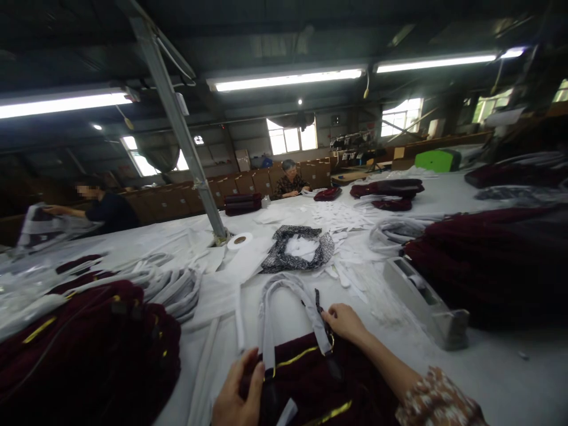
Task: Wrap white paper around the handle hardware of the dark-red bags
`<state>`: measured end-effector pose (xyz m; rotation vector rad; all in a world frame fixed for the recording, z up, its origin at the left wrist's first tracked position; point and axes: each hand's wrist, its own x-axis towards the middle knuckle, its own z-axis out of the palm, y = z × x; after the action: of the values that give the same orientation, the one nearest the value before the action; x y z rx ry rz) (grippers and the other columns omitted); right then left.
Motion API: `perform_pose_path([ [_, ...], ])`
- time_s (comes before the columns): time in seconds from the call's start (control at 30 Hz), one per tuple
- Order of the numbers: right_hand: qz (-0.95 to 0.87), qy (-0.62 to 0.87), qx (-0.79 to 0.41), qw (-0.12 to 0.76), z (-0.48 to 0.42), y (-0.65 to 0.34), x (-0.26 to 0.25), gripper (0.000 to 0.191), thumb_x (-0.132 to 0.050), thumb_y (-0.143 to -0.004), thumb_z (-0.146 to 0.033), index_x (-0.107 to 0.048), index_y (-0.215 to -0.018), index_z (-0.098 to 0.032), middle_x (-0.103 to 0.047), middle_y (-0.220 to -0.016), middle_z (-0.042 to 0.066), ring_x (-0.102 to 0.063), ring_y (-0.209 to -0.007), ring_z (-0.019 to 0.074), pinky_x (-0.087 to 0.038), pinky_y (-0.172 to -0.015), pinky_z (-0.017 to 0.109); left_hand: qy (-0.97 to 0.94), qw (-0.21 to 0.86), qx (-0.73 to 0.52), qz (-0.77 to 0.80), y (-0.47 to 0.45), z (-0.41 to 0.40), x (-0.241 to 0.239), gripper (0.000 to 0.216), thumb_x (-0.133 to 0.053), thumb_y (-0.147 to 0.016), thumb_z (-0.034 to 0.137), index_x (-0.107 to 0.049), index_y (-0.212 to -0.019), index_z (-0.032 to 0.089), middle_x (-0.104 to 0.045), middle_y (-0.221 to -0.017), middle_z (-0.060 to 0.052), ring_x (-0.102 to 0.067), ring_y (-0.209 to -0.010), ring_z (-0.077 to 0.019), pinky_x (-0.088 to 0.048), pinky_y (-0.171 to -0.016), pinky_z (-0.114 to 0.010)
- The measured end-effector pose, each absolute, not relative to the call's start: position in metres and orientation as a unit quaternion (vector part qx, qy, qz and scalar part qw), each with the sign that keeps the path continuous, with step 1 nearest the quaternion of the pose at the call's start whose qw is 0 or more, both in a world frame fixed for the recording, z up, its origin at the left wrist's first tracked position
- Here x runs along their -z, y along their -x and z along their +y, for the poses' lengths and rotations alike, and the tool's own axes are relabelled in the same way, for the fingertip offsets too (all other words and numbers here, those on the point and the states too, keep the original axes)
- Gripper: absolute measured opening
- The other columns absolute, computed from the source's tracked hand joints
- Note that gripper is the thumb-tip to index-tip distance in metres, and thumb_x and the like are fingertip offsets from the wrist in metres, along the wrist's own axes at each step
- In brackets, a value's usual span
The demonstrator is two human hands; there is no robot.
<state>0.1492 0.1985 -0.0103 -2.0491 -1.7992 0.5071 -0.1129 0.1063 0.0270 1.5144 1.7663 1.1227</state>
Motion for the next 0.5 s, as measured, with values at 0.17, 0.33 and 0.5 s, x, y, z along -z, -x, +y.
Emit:
perform_pose_path([
  [0.17, -0.653, 0.692, -0.106, 0.288, 0.191, -0.139, 0.009, 0.029, -0.044, -0.085, -0.031, -0.063, -0.100, -0.015, -0.062, -0.097, 0.012, -0.055, -0.096, 0.0242, -0.038, -0.083, 0.031, -0.710, 0.089, -0.362, 0.597, 0.100, 0.227, -0.046, 0.050, -0.049, -0.078, 0.040, -0.046, -0.120, 0.013, -0.053, -0.119, -0.014, -0.048, -0.114, -0.0255, -0.036, -0.099, -0.040],
  [0.33, -0.679, 0.638, -0.123, 0.342, 0.185, -0.128, 0.026, 0.019, -0.045, -0.085, -0.023, -0.063, -0.084, -0.019, -0.061, -0.085, 0.006, -0.055, -0.085, 0.0207, -0.041, -0.079, 0.031, -0.745, 0.078, -0.172, 0.639, 0.075, 0.333, -0.019, 0.086, -0.066, -0.065, 0.032, -0.023, -0.136, 0.011, -0.030, -0.139, -0.022, -0.031, -0.127, -0.0336, -0.027, -0.101, -0.045],
  [0.5, -0.679, 0.615, -0.130, 0.378, 0.201, -0.144, 0.028, 0.025, -0.048, -0.083, -0.025, -0.059, -0.104, -0.017, -0.062, -0.098, 0.010, -0.056, -0.094, 0.0230, -0.044, -0.084, 0.034, -0.753, 0.150, -0.118, 0.630, 0.077, 0.375, -0.003, 0.056, -0.062, -0.062, 0.020, -0.048, -0.115, 0.007, -0.060, -0.107, -0.018, -0.057, -0.099, -0.0285, -0.041, -0.081, -0.034],
])
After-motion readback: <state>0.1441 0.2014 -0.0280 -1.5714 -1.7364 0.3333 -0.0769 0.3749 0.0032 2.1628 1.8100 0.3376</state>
